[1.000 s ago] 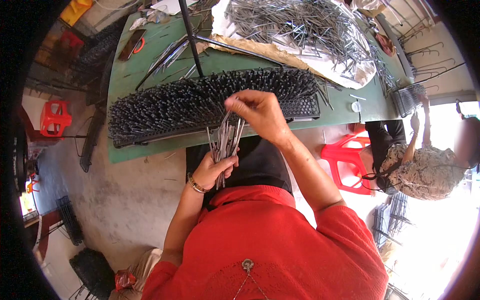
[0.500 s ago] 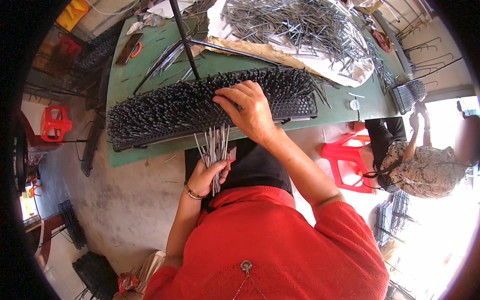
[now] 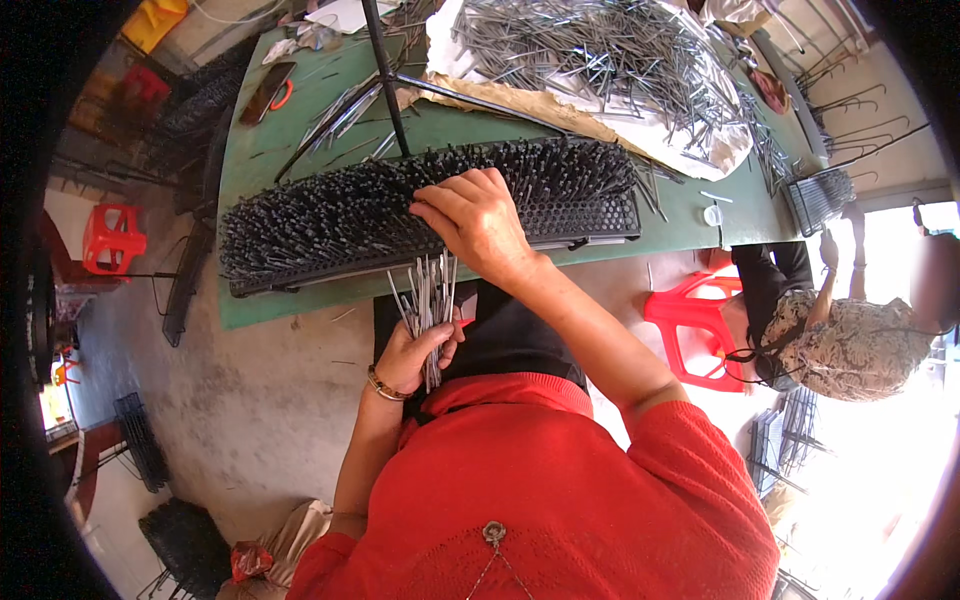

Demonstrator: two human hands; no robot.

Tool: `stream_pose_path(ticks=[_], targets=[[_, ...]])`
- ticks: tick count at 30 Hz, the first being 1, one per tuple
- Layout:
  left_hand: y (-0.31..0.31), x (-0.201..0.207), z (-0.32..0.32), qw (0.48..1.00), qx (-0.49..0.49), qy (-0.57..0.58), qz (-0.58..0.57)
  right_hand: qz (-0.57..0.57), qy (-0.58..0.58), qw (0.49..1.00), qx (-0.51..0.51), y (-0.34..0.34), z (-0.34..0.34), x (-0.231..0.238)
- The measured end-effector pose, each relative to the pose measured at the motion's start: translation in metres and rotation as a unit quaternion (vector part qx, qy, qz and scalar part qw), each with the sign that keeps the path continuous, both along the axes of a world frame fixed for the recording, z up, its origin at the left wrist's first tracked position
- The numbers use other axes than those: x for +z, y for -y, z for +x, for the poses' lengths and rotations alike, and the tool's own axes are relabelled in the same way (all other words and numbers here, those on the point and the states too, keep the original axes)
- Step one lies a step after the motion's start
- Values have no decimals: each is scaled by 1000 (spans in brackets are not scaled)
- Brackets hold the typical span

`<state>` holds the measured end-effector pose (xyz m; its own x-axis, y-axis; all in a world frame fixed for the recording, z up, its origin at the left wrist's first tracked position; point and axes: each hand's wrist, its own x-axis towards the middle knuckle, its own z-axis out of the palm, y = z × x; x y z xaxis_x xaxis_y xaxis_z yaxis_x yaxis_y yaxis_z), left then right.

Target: Manually inserting individual metal spikes into a black plastic base plate on a workbench.

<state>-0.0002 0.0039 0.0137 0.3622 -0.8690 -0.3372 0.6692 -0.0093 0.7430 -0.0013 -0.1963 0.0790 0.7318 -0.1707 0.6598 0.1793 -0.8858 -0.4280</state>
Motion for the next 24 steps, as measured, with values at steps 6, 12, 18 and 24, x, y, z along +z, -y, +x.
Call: stream_pose_path(ticks=[6, 12, 18, 24], targets=[[-1, 2, 1, 1000, 17, 1, -4, -113, -37, 993, 13, -8, 0, 2], [1, 8, 2, 999, 33, 0, -14, 115, -142, 983, 34, -8, -24, 12], [8, 7, 5, 999, 23, 15, -23, 452, -293, 839, 73, 0, -37, -5], [11, 3, 2, 999, 35, -7, -13, 469, -244, 846, 60, 10, -37, 6]])
